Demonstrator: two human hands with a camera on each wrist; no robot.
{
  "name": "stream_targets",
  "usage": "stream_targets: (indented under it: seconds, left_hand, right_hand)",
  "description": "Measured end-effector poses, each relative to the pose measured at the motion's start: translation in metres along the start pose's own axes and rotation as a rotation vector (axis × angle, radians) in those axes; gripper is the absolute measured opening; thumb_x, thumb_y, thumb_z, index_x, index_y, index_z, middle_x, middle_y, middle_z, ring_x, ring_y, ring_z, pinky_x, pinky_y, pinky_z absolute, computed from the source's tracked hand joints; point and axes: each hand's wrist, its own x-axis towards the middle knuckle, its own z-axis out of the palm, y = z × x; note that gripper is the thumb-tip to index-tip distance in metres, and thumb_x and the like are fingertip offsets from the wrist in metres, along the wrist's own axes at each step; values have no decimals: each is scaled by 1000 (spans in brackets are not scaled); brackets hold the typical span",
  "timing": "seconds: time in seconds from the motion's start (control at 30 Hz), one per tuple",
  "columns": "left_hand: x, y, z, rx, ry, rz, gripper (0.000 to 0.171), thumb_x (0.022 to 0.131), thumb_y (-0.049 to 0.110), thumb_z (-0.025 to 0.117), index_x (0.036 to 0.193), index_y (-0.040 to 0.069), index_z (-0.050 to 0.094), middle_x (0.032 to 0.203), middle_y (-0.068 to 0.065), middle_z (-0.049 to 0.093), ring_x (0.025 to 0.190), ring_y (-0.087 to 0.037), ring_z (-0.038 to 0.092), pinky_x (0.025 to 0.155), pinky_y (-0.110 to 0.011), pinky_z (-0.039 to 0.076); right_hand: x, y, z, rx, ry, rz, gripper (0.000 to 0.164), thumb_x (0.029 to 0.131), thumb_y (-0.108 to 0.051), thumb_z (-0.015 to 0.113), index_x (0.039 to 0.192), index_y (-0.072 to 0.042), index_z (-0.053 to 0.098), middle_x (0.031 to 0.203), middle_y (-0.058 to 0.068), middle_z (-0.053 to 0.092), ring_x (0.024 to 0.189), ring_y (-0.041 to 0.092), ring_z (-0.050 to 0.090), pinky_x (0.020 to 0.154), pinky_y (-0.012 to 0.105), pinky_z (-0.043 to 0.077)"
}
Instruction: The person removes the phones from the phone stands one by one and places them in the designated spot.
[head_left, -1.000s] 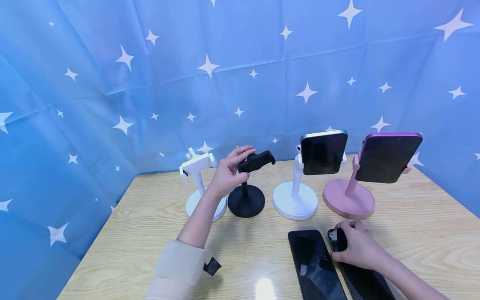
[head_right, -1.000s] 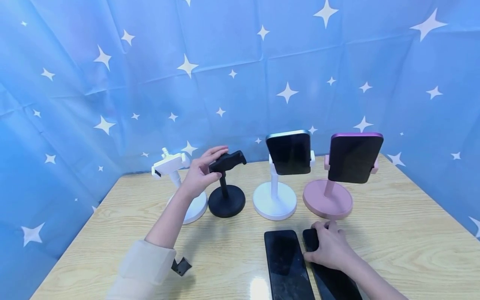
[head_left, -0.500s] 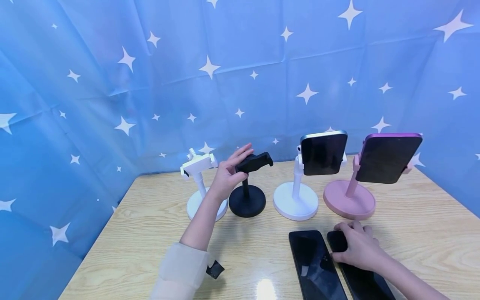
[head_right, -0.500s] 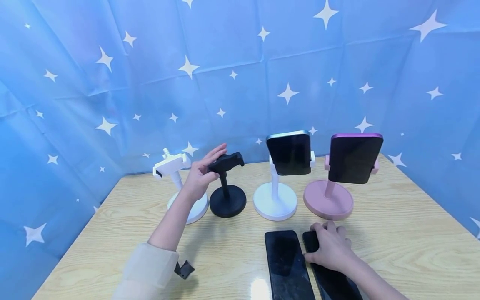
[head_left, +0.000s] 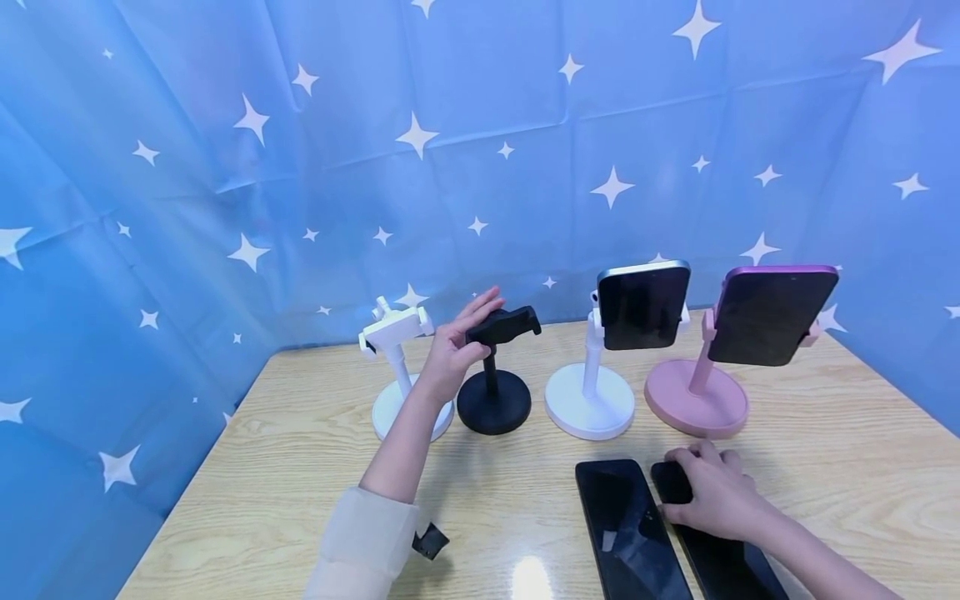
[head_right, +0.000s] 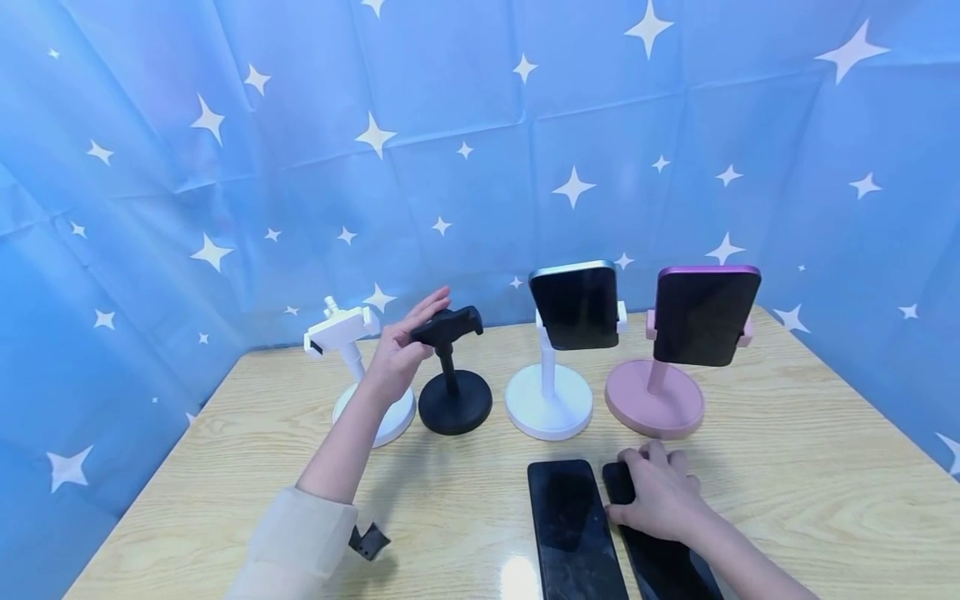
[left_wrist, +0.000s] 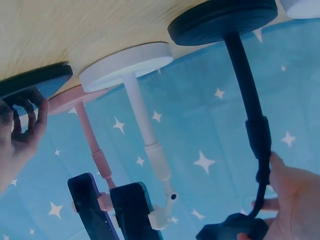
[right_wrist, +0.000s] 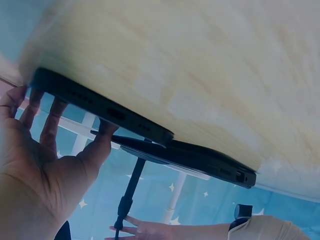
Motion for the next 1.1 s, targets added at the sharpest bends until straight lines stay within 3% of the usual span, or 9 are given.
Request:
stream_targets:
  seconds: [0.2,0.4,0.5,0.7,0.83,0.97,1.03,1.1]
  left_hand:
    - [-2,0,6,53,78,15,50,80,-1,46,130,-4,47,143,-10,37,135,-14,24,109,-44,22]
    - [-5,5,11,19,164,-7,45,80,-8,50,125,-7,50,139,-14,42,133,-18,31,100,-37,37]
    - [-6,8,14,21,195,-45,44,81,-8,51,125,-5,52,138,-11,43,130,-18,35,92,-34,45]
    - [-9,12,17,82,242,-107,44,81,-5,56,125,0,54,138,-7,44,128,-19,39,83,-34,51]
    - [-15,16,19,142,298,-186,46,81,1,61,126,5,55,133,-7,47,122,-22,45,84,-36,50]
    - [-22,18,21,110,344,-299,45,81,2,62,125,2,55,127,-13,50,112,-30,53,88,-41,48]
    - [-26,19,22,81,345,-371,43,81,3,61,123,-1,54,125,-16,52,110,-32,55,89,-44,47]
    - [-30,17,23,89,305,-449,41,83,6,59,122,-4,54,126,-19,53,109,-31,56,89,-46,46]
  right_hand:
    - [-1,4,-6,0,-60,-69,69,66,-42,76,114,3,56,108,25,47,90,45,42,64,57,44]
    - [-1,11,-11,45,-82,-157,62,70,-34,76,113,6,56,105,20,49,87,38,44,73,53,41]
    - [-1,14,-15,48,-108,-149,62,71,-34,75,116,5,55,108,22,49,89,40,46,69,54,43]
    - [-3,14,-23,-28,-143,-46,68,72,-43,71,121,1,53,118,29,45,97,50,45,60,64,40]
    - [-7,13,-29,-48,-114,-46,63,77,-41,68,119,4,54,119,32,44,96,52,44,60,66,39]
    - [-9,9,-39,-32,-50,-94,54,82,-31,65,118,8,53,115,35,45,92,53,46,58,63,42]
    - [-11,6,-44,-12,2,-134,50,83,-26,65,115,10,53,107,32,50,87,49,49,58,58,44]
    - [-13,2,-50,14,78,-183,44,82,-21,65,111,11,54,102,29,54,84,44,52,60,54,46]
